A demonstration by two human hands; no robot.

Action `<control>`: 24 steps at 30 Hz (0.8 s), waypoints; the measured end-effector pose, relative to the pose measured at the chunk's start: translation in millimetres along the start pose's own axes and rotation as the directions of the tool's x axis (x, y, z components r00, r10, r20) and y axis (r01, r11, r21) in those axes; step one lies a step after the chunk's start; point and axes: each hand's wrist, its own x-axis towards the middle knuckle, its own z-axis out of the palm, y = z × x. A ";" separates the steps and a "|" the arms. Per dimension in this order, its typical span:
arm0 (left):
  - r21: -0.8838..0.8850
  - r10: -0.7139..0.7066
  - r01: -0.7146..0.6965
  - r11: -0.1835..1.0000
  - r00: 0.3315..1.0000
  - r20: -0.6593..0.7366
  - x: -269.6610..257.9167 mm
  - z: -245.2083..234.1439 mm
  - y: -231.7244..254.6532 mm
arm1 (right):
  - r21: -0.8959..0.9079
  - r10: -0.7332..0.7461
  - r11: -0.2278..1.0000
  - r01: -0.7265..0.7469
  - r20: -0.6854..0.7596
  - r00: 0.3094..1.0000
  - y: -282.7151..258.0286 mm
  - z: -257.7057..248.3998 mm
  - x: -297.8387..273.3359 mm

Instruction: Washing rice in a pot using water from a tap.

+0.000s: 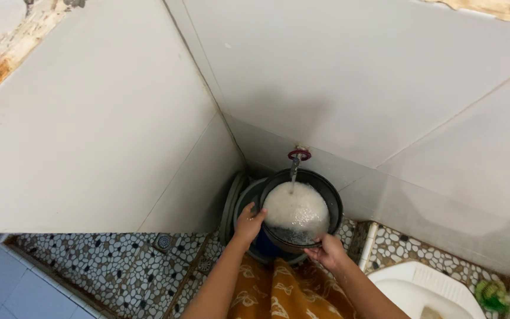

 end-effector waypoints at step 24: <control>0.464 0.025 0.003 0.886 0.998 -0.053 93.3 16.6 -13.3 | -0.534 0.119 0.835 -0.132 -0.058 0.991 -84.1 -31.3 68.2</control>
